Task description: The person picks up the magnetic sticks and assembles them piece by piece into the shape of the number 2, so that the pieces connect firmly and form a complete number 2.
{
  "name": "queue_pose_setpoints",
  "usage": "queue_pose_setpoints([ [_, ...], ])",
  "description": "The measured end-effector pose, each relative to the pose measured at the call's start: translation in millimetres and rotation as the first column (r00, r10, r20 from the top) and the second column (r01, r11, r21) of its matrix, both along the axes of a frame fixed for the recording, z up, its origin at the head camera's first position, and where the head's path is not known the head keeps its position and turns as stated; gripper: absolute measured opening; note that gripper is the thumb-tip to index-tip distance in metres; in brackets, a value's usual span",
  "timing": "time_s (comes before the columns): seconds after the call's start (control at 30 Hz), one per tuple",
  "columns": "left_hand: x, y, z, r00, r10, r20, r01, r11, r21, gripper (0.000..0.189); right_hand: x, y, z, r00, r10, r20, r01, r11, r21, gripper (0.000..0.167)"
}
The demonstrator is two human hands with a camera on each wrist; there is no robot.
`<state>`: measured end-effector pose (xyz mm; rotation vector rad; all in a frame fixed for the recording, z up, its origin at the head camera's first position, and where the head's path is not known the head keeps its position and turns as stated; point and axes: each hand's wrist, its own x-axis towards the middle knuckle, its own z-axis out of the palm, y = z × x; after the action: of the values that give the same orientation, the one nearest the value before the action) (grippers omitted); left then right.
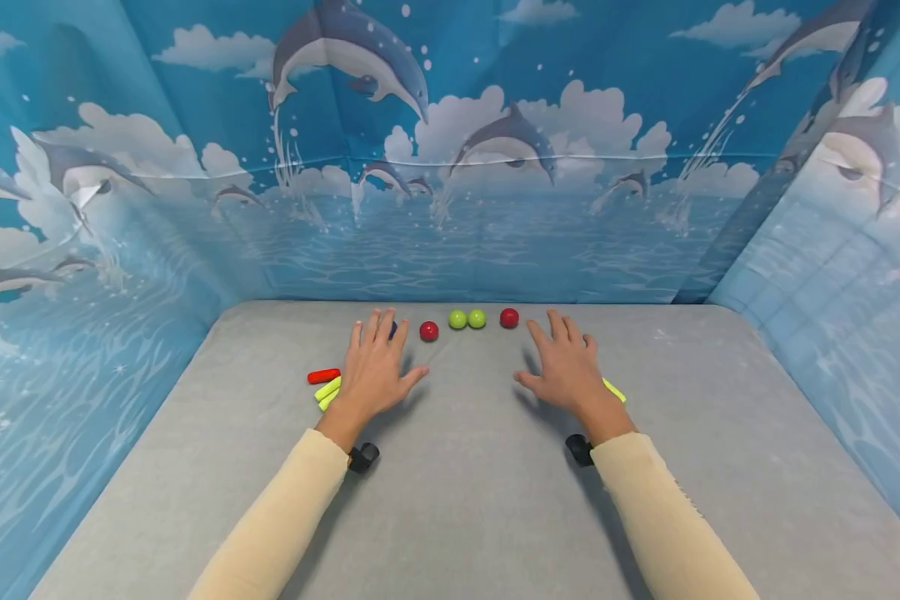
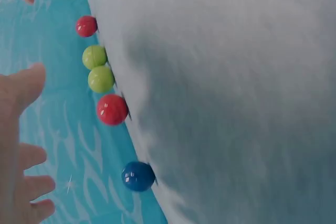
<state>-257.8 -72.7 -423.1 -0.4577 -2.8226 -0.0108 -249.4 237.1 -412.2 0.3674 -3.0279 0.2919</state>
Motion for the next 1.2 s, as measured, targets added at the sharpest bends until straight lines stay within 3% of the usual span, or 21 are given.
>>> queue_pose_setpoints([
  [0.13, 4.9, -18.0, 5.8, 0.998, -0.035, 0.056, 0.032, 0.998, 0.062, 0.075, 8.4, 10.1, 7.0, 0.997, 0.025, 0.066, -0.019, 0.996, -0.086, 0.081],
  [0.3, 20.5, -65.0, 16.3, 0.994, -0.051, 0.097, 0.04, 0.993, 0.113, 0.064, 25.8, 21.8, 14.3, 0.994, 0.067, 0.086, -0.056, 0.992, -0.116, 0.075],
  [0.43, 35.8, -104.7, 20.5, 0.997, -0.034, 0.062, 0.025, 0.989, 0.144, 0.057, 39.4, 32.7, 16.2, 0.993, 0.09, 0.071, -0.082, 0.991, -0.106, 0.073],
  [0.57, 49.2, -135.6, 17.3, 1.0, 0.004, 0.005, -0.005, 0.984, 0.179, 0.052, 49.5, 47.5, 15.3, 0.996, 0.08, 0.042, -0.076, 0.993, -0.093, 0.071],
  [0.7, 63.9, -160.5, 14.6, 0.999, 0.04, 0.008, -0.04, 0.979, 0.201, 0.051, 59.3, 60.0, 16.4, 0.998, 0.07, 0.005, -0.069, 0.993, -0.093, 0.069],
  [0.9, 79.7, -182.6, 15.3, 0.999, 0.055, 0.002, -0.053, 0.971, 0.235, 0.049, 73.4, 75.5, 18.3, 0.997, 0.055, -0.057, -0.06, 0.994, -0.087, 0.069],
  [1.07, 82.0, -187.0, 12.8, 0.999, 0.034, -0.024, -0.027, 0.968, 0.249, 0.049, 79.7, 84.8, 16.2, 0.991, 0.07, -0.117, -0.08, 0.993, -0.083, 0.067],
  [1.2, 81.2, -184.3, 9.6, 0.999, 0.016, -0.047, -0.003, 0.965, 0.263, 0.046, 83.2, 89.1, 14.3, 0.991, 0.078, -0.108, -0.09, 0.991, -0.103, 0.064],
])
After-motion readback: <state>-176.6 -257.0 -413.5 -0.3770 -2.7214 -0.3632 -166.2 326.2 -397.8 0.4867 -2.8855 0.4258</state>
